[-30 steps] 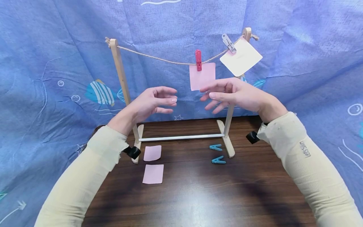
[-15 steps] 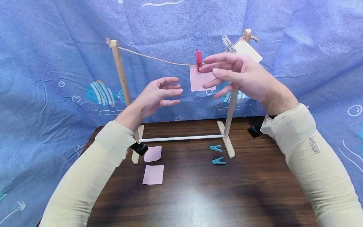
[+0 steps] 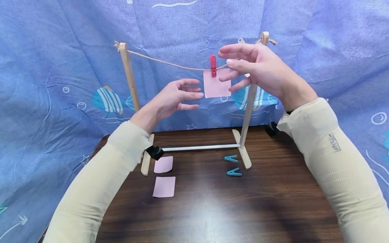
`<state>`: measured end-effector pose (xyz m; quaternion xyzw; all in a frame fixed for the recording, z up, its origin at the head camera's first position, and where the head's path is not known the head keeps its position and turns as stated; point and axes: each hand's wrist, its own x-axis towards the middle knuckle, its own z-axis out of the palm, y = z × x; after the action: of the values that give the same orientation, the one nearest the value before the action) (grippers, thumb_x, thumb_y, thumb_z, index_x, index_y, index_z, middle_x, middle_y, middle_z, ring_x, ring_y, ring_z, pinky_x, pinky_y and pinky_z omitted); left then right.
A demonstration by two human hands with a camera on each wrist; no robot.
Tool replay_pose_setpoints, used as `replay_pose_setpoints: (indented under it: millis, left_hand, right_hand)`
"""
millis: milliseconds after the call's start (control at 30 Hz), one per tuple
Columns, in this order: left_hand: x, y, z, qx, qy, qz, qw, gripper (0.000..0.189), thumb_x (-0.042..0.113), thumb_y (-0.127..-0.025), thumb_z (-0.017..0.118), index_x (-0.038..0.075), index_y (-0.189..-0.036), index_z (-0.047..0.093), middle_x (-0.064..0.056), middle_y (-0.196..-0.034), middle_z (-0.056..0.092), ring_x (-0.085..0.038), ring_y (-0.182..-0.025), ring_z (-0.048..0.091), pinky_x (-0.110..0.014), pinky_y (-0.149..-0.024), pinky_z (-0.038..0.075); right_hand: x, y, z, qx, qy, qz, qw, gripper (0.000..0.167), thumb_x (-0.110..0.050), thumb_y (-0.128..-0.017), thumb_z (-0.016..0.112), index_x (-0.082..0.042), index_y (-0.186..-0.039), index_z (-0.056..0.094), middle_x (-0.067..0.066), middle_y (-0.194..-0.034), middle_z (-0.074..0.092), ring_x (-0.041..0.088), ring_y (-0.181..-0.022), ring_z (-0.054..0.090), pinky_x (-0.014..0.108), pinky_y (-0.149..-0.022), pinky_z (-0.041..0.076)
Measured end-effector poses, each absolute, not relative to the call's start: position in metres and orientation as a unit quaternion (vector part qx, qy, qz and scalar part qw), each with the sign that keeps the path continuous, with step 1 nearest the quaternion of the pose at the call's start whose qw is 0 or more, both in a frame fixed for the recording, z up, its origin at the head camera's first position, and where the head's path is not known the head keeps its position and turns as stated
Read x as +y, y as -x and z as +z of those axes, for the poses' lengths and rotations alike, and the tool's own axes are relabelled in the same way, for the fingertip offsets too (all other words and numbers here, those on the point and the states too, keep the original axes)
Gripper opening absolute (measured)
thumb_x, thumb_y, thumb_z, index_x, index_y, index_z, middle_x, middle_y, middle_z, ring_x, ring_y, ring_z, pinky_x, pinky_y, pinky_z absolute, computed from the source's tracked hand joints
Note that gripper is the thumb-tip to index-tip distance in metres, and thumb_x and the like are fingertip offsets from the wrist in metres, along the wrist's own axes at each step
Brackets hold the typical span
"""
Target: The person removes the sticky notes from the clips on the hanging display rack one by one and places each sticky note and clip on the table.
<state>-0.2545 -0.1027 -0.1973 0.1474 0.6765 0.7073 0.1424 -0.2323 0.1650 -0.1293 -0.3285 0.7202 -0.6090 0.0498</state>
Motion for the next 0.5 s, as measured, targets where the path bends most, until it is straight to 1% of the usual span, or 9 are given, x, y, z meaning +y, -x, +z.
replay_pose_setpoints:
  millis: [200,333,500]
  left_hand:
    - [-0.097,0.259,-0.196,0.683,-0.146,0.698,0.157,0.057,0.002,-0.094,0.071,0.008,-0.146,0.049,-0.013,-0.14,0.054,-0.027,-0.12,0.061,-0.043,-0.089,0.058]
    - [-0.092,0.261,-0.194,0.684,-0.147,0.696,0.16,0.057,0.001,-0.093,0.071,0.008,-0.146,0.049,-0.014,-0.138,0.055,-0.028,-0.118,0.062,-0.048,-0.094,0.055]
    - [-0.086,0.263,-0.193,0.688,-0.15,0.691,0.161,0.056,0.001,-0.093,0.072,0.008,-0.144,0.05,-0.014,-0.134,0.058,-0.027,-0.117,0.063,-0.048,-0.095,0.055]
  right_hand:
    - [0.164,0.242,-0.128,0.737,0.315,-0.595,0.059,0.056,-0.017,-0.1,0.066,-0.006,-0.151,0.045,0.012,-0.155,0.045,0.028,-0.099,0.073,0.04,-0.073,0.06]
    - [0.163,0.247,-0.127,0.744,0.31,-0.588,0.064,0.059,-0.018,-0.1,0.066,-0.007,-0.152,0.043,0.011,-0.156,0.045,0.029,-0.098,0.073,0.04,-0.071,0.06]
    - [0.161,0.25,-0.124,0.75,0.301,-0.584,0.07,0.06,-0.019,-0.1,0.067,-0.008,-0.153,0.043,0.009,-0.155,0.045,0.028,-0.098,0.073,0.039,-0.07,0.061]
